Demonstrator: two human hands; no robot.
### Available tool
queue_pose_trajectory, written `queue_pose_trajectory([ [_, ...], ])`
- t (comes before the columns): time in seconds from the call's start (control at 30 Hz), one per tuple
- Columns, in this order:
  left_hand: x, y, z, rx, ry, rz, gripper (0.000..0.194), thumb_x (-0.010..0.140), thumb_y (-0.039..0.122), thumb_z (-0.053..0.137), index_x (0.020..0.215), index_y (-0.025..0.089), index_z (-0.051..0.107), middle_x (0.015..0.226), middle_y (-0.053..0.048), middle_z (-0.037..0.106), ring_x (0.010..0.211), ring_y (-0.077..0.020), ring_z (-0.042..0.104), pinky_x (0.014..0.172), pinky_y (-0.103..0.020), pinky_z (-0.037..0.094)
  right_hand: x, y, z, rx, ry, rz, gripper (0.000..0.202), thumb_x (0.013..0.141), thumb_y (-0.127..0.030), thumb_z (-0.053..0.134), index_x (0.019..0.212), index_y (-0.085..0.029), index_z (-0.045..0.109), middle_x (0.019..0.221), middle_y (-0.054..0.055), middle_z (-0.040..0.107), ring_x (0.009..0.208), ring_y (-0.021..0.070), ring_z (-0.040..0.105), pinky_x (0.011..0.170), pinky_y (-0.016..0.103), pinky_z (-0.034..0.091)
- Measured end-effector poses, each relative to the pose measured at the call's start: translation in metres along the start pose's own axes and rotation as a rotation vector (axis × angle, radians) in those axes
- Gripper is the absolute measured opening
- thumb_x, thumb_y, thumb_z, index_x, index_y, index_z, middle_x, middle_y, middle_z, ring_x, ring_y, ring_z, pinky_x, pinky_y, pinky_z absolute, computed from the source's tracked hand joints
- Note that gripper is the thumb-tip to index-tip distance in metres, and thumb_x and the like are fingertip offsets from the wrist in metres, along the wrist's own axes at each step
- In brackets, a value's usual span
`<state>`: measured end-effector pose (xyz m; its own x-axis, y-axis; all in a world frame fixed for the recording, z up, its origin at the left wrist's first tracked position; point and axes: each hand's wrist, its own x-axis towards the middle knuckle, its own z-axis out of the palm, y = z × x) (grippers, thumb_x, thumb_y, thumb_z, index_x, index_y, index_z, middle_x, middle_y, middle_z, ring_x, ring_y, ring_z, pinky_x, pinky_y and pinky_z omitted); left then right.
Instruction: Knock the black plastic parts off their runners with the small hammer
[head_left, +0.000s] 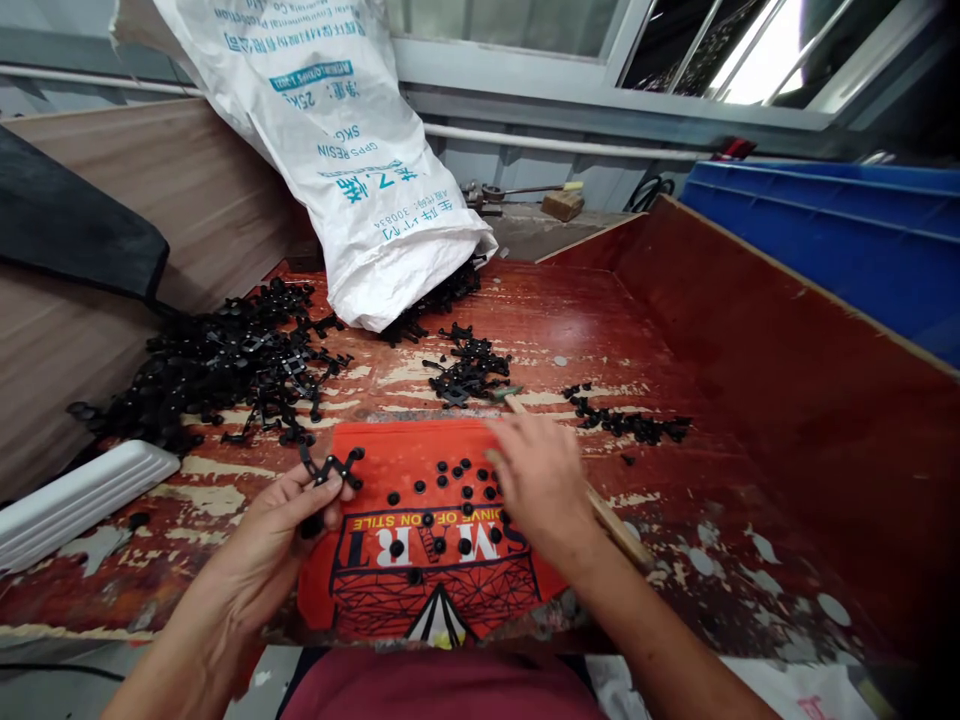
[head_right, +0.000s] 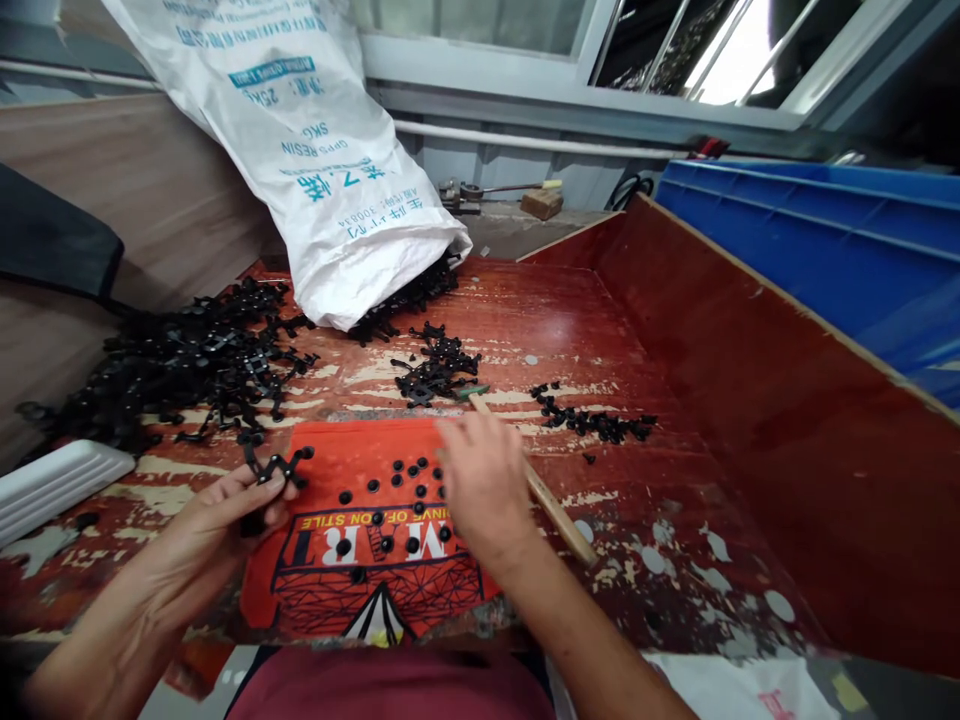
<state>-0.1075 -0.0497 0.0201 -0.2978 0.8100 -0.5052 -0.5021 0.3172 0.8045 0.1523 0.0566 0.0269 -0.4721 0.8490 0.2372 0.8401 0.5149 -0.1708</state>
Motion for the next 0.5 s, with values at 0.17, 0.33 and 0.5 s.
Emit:
queue_pose_trajectory([
  [0.17, 0.007, 0.004, 0.001, -0.025, -0.058, 0.039, 0.032, 0.066, 0.026, 0.088, 0.074, 0.015, 0.060, 0.052, 0.010, 0.044, 0.041, -0.0006, 0.028, 0.039, -0.013, 0.028, 0.016, -0.072, 0.013, 0.199, -0.235, -0.353, 0.008, 0.092, -0.030, 0.065, 0.092, -0.024, 0.071, 0.091, 0.003, 0.065, 0.093, 0.0225, 0.050, 0.083, 0.039, 0.034],
  [0.33, 0.013, 0.010, 0.005, 0.058, -0.009, 0.035, 0.038, 0.057, 0.029, 0.092, 0.080, 0.012, 0.066, 0.055, 0.006, 0.055, 0.043, -0.0014, 0.040, 0.041, -0.012, 0.033, 0.036, -0.086, 0.030, 0.196, -0.228, -0.346, 0.019, 0.097, -0.030, 0.058, 0.086, -0.022, 0.070, 0.089, 0.003, 0.067, 0.094, 0.0226, 0.048, 0.083, 0.040, 0.031],
  [0.5, 0.019, 0.012, 0.003, 0.092, 0.075, 0.042, 0.034, 0.054, 0.015, 0.089, 0.075, 0.015, 0.062, 0.063, 0.000, 0.069, 0.049, -0.0077, 0.058, 0.048, -0.016, 0.048, 0.042, -0.092, 0.039, 0.232, -0.268, -0.338, 0.016, 0.095, -0.030, 0.061, 0.085, -0.022, 0.071, 0.089, 0.002, 0.069, 0.092, 0.0219, 0.049, 0.083, 0.039, 0.031],
])
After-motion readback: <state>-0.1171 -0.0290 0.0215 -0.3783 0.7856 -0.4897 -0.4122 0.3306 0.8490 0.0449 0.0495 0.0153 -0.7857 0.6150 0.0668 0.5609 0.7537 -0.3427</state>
